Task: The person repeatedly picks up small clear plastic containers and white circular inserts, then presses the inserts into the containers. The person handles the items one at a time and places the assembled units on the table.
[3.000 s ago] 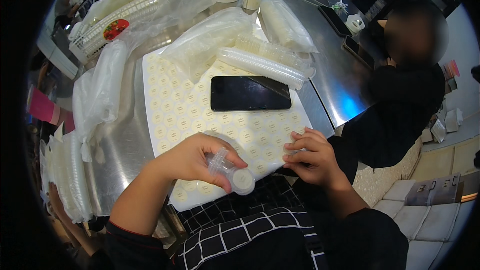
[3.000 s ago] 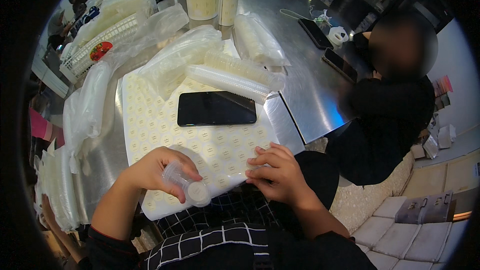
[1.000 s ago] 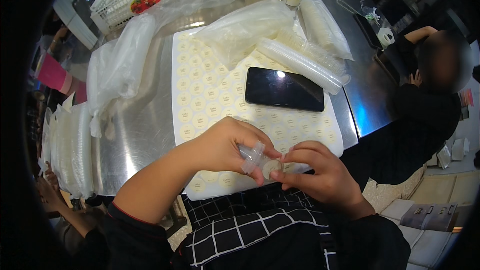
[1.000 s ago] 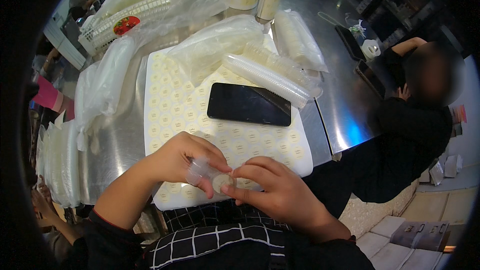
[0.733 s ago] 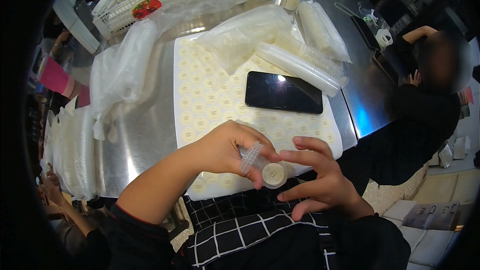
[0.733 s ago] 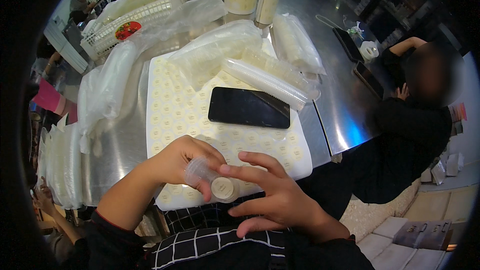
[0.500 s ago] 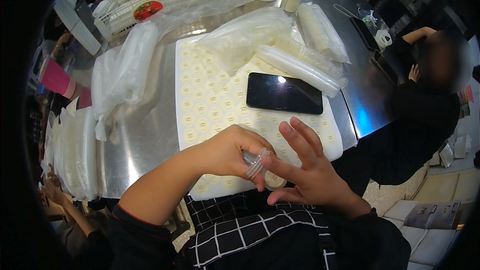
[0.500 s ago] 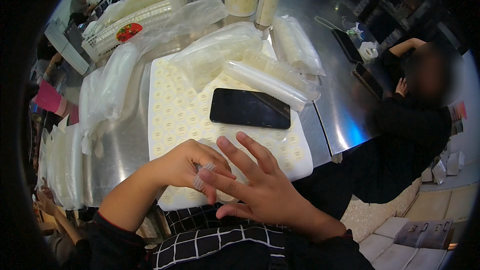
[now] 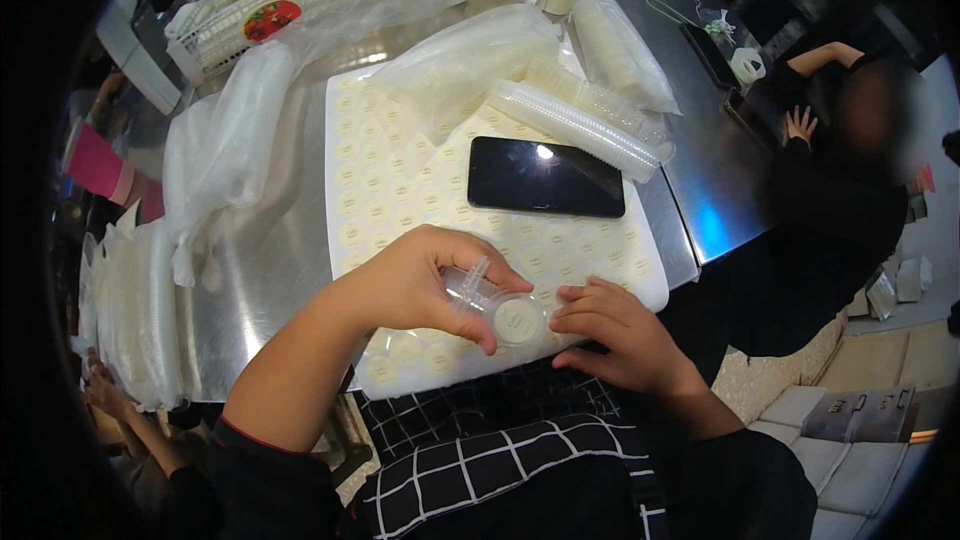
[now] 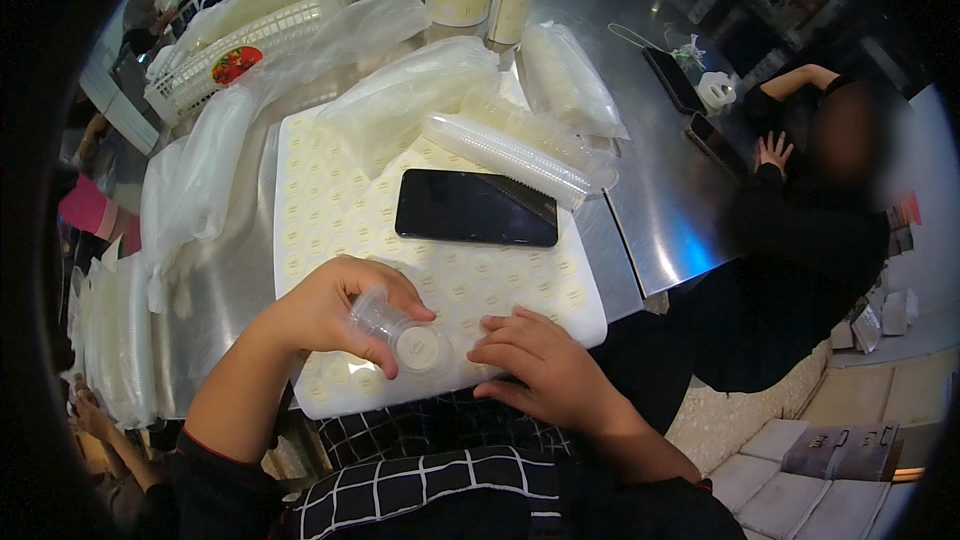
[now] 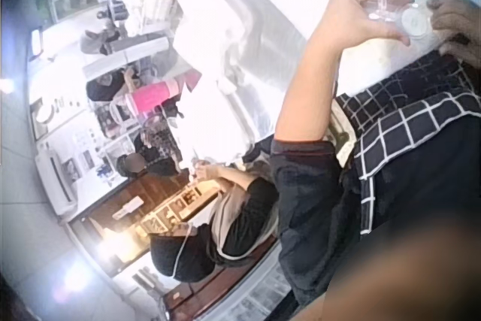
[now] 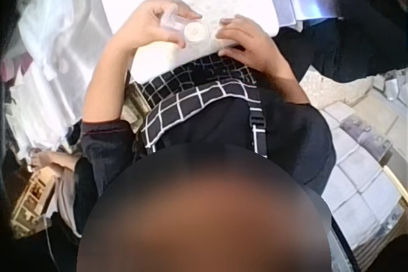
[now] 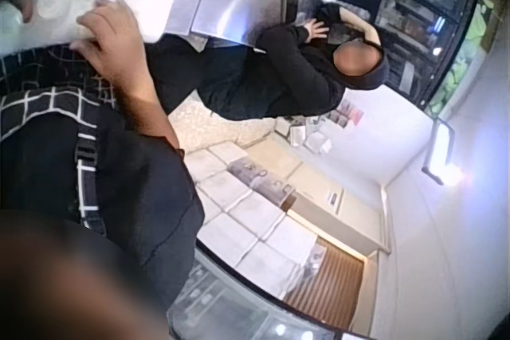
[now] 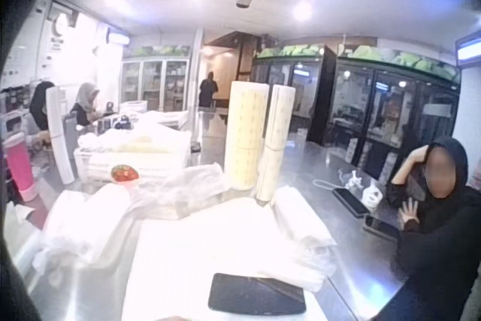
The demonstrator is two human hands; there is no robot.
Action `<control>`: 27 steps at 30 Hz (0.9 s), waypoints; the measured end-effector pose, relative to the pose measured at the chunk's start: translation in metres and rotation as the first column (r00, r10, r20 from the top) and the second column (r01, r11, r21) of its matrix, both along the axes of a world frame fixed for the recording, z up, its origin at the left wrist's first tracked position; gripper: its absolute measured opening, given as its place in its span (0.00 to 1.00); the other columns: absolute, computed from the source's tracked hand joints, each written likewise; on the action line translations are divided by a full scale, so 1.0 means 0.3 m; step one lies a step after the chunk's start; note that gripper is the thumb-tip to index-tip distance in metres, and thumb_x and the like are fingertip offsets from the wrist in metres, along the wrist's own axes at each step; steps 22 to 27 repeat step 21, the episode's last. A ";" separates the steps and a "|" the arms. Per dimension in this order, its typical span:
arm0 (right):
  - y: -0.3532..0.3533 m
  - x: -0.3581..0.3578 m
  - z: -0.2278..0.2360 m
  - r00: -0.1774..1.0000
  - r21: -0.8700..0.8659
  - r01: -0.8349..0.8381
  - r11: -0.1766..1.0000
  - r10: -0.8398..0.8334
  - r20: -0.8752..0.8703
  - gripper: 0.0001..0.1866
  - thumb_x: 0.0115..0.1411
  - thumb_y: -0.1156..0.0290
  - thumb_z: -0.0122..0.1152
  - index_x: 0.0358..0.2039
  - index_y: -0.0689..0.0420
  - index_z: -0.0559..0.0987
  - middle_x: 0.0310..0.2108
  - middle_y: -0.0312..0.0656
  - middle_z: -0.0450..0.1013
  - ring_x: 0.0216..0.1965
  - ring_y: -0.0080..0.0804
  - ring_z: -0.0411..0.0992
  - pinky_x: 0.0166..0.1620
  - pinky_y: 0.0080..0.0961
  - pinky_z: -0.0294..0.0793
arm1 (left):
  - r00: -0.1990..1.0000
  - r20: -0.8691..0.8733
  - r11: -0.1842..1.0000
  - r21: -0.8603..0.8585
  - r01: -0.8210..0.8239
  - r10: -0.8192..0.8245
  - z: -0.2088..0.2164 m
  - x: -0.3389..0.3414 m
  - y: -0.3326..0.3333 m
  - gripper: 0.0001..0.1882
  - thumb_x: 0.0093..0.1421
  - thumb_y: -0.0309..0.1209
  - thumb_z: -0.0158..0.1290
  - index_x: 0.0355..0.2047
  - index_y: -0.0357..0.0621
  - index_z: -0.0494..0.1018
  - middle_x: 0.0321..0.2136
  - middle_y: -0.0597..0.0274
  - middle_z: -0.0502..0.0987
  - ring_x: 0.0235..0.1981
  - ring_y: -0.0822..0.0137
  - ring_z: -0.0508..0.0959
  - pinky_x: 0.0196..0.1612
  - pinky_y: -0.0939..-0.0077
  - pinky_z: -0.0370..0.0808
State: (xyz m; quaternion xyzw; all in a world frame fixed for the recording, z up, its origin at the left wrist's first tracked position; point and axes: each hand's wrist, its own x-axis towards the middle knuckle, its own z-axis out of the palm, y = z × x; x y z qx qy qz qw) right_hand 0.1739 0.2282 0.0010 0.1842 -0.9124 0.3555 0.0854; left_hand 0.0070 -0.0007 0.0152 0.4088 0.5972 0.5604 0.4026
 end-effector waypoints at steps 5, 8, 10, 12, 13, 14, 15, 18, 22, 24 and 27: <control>-0.012 0.004 -0.075 0.984 0.041 0.052 0.998 -0.044 -0.171 0.13 0.47 0.67 0.74 0.32 0.51 0.80 0.37 0.32 0.78 0.49 0.33 0.76 0.57 0.39 0.70 | 1.000 -0.001 0.999 -0.045 0.014 -0.014 -0.029 -0.009 0.011 0.29 0.38 0.31 0.75 0.43 0.39 0.80 0.37 0.61 0.81 0.40 0.70 0.79 0.46 0.76 0.73; -0.020 0.007 -0.097 0.963 0.034 0.081 0.996 -0.070 -0.262 0.11 0.46 0.67 0.75 0.30 0.51 0.80 0.34 0.31 0.78 0.47 0.31 0.78 0.57 0.40 0.71 | 0.998 0.060 0.999 -0.032 0.009 -0.008 -0.032 -0.007 0.014 0.29 0.39 0.31 0.75 0.43 0.39 0.80 0.37 0.61 0.81 0.39 0.70 0.78 0.45 0.76 0.73; -0.017 0.003 -0.089 0.965 0.034 0.069 0.997 -0.058 -0.255 0.10 0.46 0.68 0.74 0.29 0.51 0.81 0.34 0.32 0.78 0.47 0.32 0.78 0.56 0.40 0.71 | 0.999 0.033 0.999 -0.024 0.020 -0.020 -0.026 -0.004 0.014 0.29 0.39 0.30 0.75 0.43 0.38 0.80 0.37 0.61 0.81 0.39 0.70 0.78 0.45 0.76 0.73; -0.021 -0.002 -0.072 0.976 0.020 0.063 0.998 -0.058 -0.209 0.09 0.46 0.69 0.74 0.28 0.52 0.81 0.34 0.33 0.78 0.46 0.33 0.78 0.56 0.40 0.72 | 1.000 0.024 1.000 0.016 0.018 -0.018 -0.021 0.000 0.013 0.29 0.39 0.30 0.75 0.43 0.38 0.80 0.37 0.61 0.81 0.39 0.70 0.78 0.45 0.76 0.73; -0.022 -0.002 -0.059 0.985 0.006 0.065 0.998 -0.064 -0.161 0.09 0.47 0.70 0.74 0.28 0.52 0.81 0.34 0.33 0.78 0.46 0.33 0.78 0.55 0.40 0.72 | 1.000 -0.003 0.999 0.042 0.019 -0.018 -0.020 0.002 0.014 0.29 0.39 0.30 0.75 0.43 0.38 0.80 0.37 0.61 0.81 0.39 0.70 0.78 0.45 0.76 0.73; -0.026 -0.001 -0.045 0.991 -0.011 0.070 0.997 -0.071 -0.114 0.09 0.47 0.70 0.74 0.27 0.52 0.81 0.34 0.34 0.78 0.46 0.34 0.78 0.55 0.41 0.72 | 1.000 -0.001 0.999 0.040 0.023 -0.023 -0.018 0.001 0.012 0.29 0.39 0.30 0.75 0.43 0.38 0.80 0.37 0.61 0.81 0.40 0.70 0.78 0.45 0.76 0.73; -0.031 0.001 -0.033 0.994 -0.014 0.084 0.996 -0.085 -0.072 0.08 0.47 0.71 0.74 0.28 0.53 0.81 0.34 0.34 0.78 0.46 0.35 0.78 0.55 0.41 0.72 | 0.999 -0.013 0.999 0.044 0.030 -0.030 -0.018 0.001 0.009 0.29 0.39 0.30 0.75 0.43 0.38 0.80 0.37 0.61 0.81 0.40 0.69 0.78 0.45 0.76 0.73; -0.039 0.002 -0.001 0.991 -0.028 0.125 0.992 -0.124 0.048 0.07 0.47 0.73 0.73 0.28 0.54 0.82 0.34 0.36 0.78 0.46 0.37 0.78 0.56 0.43 0.72 | 0.999 -0.018 0.997 0.064 0.043 -0.042 -0.019 0.011 0.012 0.29 0.39 0.30 0.74 0.44 0.39 0.80 0.37 0.60 0.81 0.40 0.69 0.78 0.45 0.76 0.72; -0.045 -0.007 0.019 0.984 -0.034 0.136 0.990 -0.131 0.121 0.07 0.47 0.74 0.72 0.28 0.55 0.82 0.34 0.37 0.78 0.46 0.38 0.78 0.57 0.45 0.71 | 0.999 -0.016 0.998 0.040 0.040 -0.039 -0.012 0.013 0.013 0.30 0.34 0.29 0.76 0.42 0.41 0.81 0.38 0.59 0.81 0.41 0.66 0.78 0.47 0.73 0.72; -0.045 -0.007 0.019 0.984 -0.034 0.136 0.990 -0.131 0.121 0.07 0.47 0.74 0.72 0.28 0.55 0.82 0.34 0.37 0.78 0.46 0.38 0.78 0.57 0.45 0.71 | 0.999 -0.016 0.998 0.040 0.040 -0.039 -0.012 0.013 0.013 0.30 0.34 0.29 0.76 0.42 0.41 0.81 0.38 0.59 0.81 0.41 0.66 0.78 0.47 0.73 0.72; -0.045 -0.007 0.019 0.984 -0.034 0.136 0.990 -0.131 0.121 0.07 0.47 0.74 0.72 0.28 0.55 0.82 0.34 0.37 0.78 0.46 0.38 0.78 0.57 0.45 0.71 | 0.999 -0.016 0.998 0.040 0.040 -0.039 -0.012 0.013 0.013 0.30 0.34 0.29 0.76 0.42 0.41 0.81 0.38 0.59 0.81 0.41 0.66 0.78 0.47 0.73 0.72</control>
